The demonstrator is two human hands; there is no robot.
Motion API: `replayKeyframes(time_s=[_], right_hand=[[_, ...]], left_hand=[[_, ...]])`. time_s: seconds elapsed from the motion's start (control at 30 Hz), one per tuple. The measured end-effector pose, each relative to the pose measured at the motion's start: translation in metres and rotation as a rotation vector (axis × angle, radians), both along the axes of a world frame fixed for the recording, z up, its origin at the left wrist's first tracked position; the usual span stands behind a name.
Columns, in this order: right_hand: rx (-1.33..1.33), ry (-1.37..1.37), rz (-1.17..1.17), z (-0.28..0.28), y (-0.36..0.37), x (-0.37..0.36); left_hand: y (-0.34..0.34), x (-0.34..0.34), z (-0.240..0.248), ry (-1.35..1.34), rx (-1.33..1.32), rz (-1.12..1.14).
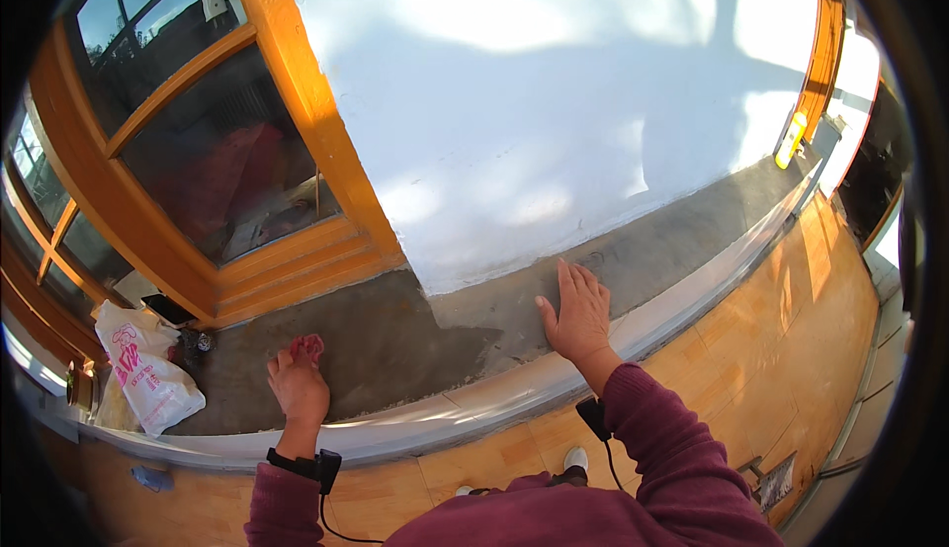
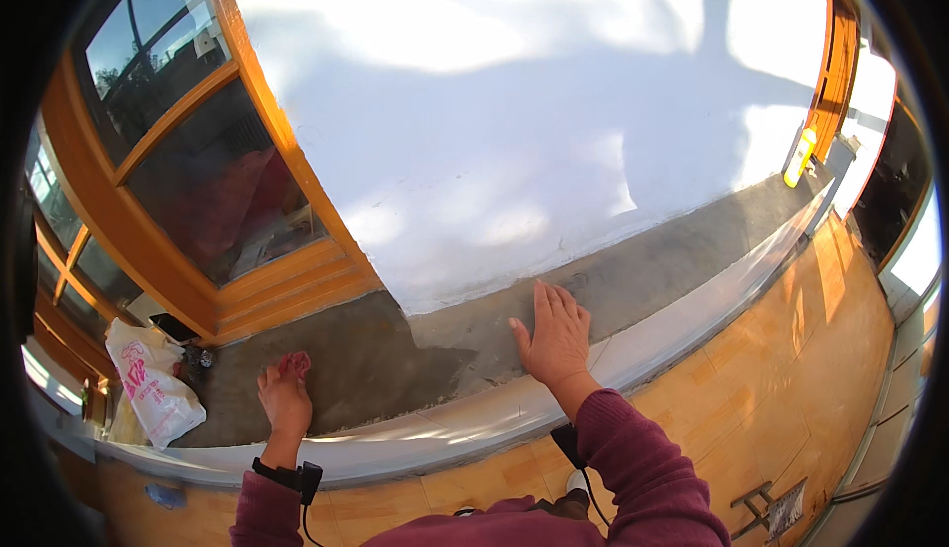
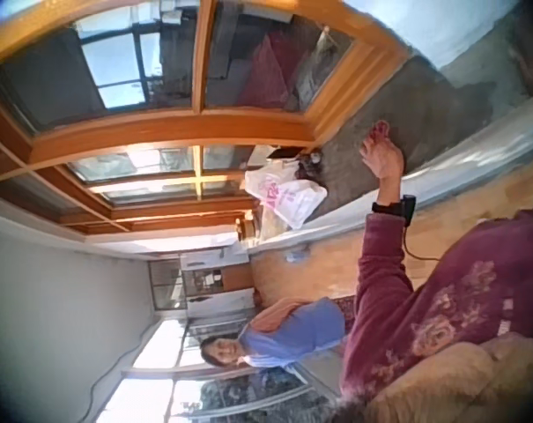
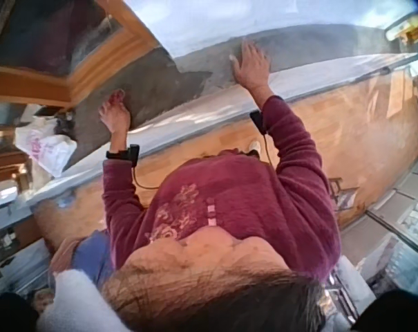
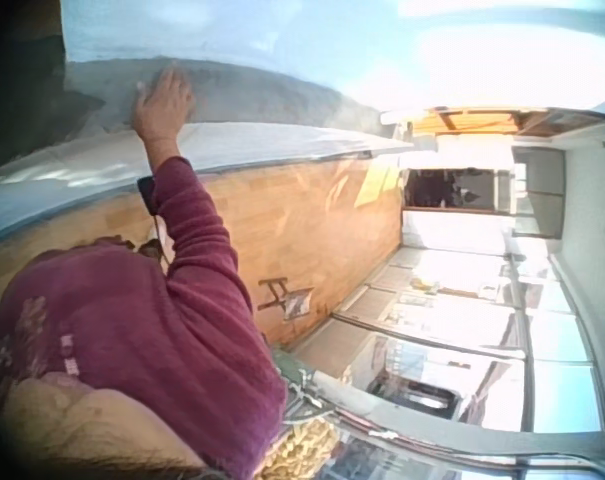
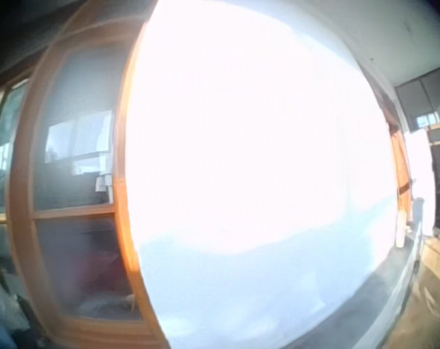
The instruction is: The person cleans a balcony ledge and window frame using a pink cloth and a steel wool pad. They move a plastic bag and a phone aside, wipe the ledge and frame, then return the items to their original positions.
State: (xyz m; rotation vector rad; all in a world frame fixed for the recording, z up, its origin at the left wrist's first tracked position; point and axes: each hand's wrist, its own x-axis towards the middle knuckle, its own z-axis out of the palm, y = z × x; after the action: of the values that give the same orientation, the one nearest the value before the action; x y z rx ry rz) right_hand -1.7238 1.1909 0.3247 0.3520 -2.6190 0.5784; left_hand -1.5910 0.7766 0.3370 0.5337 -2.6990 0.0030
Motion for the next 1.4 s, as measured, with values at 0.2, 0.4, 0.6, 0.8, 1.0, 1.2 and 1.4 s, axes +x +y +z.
replayKeyframes(time_s=[0.2, 0.4, 0.6, 0.8, 1.0, 1.2, 1.4], right_hand=[[-0.289, -0.008, 0.281, 0.003, 0.018, 0.002], [-0.694, 0.078, 0.443, 0.009, 0.111, -0.030], [-0.252, 0.255, -0.118, -0.003, 0.264, -0.107], [-0.099, 0.040, -0.324, -0.022, 0.288, -0.123], [-0.072, -0.074, -0.411, -0.017, 0.288, -0.128], [-0.038, -0.071, -0.424, -0.018, 0.292, -0.130], [-0.012, -0.079, -0.442, -0.021, 0.295, -0.133]], left_hand=[[0.152, -0.074, 0.007, -0.096, -0.003, -0.099], [0.229, -0.103, 0.009, -0.127, 0.020, -0.014], [0.296, -0.124, 0.012, -0.141, 0.030, -0.059], [0.393, -0.164, 0.009, -0.122, 0.046, -0.298], [0.471, -0.170, 0.005, -0.029, 0.087, -0.693], [0.406, -0.114, 0.011, 0.021, 0.171, -0.721], [0.244, -0.028, 0.001, 0.208, 0.078, -0.402]])
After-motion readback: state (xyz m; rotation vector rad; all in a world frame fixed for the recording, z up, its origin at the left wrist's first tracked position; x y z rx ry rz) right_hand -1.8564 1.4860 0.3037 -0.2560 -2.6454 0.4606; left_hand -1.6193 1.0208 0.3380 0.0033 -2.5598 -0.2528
